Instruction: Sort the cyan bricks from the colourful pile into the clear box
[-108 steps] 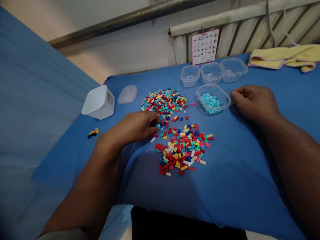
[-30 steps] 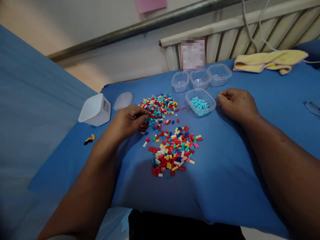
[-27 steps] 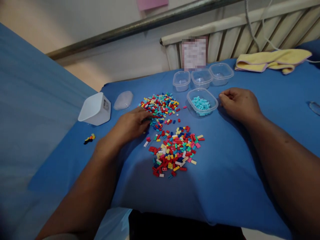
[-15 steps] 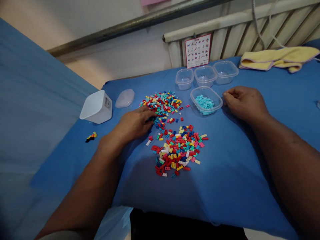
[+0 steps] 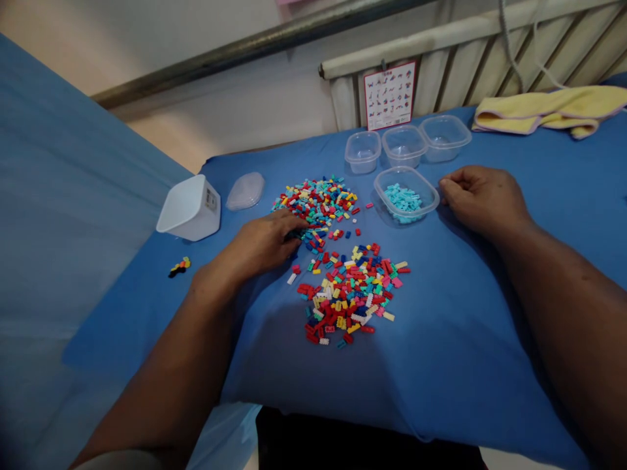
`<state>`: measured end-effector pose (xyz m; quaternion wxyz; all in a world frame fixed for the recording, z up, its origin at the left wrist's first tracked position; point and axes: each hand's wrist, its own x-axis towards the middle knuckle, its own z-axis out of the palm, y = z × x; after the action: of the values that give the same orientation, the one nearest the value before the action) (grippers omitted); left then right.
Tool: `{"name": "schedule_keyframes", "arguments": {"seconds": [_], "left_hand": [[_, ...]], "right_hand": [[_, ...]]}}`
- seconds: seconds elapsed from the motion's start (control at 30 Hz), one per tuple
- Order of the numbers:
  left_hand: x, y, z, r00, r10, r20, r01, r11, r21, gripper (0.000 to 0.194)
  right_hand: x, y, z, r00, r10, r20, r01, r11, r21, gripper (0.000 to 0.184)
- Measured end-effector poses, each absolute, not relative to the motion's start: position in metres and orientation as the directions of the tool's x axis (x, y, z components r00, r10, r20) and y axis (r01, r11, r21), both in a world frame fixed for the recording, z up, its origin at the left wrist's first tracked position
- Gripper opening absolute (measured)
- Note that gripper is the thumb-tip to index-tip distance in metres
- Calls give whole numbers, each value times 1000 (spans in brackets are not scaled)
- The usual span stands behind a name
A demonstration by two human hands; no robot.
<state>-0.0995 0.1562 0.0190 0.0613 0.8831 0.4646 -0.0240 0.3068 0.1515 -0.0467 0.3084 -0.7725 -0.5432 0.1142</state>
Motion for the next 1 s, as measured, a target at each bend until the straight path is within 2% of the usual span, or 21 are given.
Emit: {"name": "schedule_keyframes", "arguments": {"seconds": [0.4,0.6,0.67,0.8,0.9,1.0], "left_hand": [[-101,156,16,535,841,-82,845,-533,50,40],[-101,152,22,475,879,39,877,-476,59,35],[-100,153,21,483,875,20,875,-483,29,35],[-99,155,20,540,835,-105,834,-547,-66,33],[-103,155,22,624,775,-100,781,-624,29,28],[-106,153,24,618,786,-34,783,-610,122,28]], "right_hand": [[309,156,-49,403,898,176,762,-222,-608,28],[307,154,-48,398,899,182,777,-224,-589,27],[306,154,-48,397,901,176,769,-222,-600,27],[307,154,-48,396,902,172,767,-222,-602,28],[308,155,-50,382,905,185,774,-204,-600,29],[309,155,-50,373,904,206,786,-190,-588,29]]}}
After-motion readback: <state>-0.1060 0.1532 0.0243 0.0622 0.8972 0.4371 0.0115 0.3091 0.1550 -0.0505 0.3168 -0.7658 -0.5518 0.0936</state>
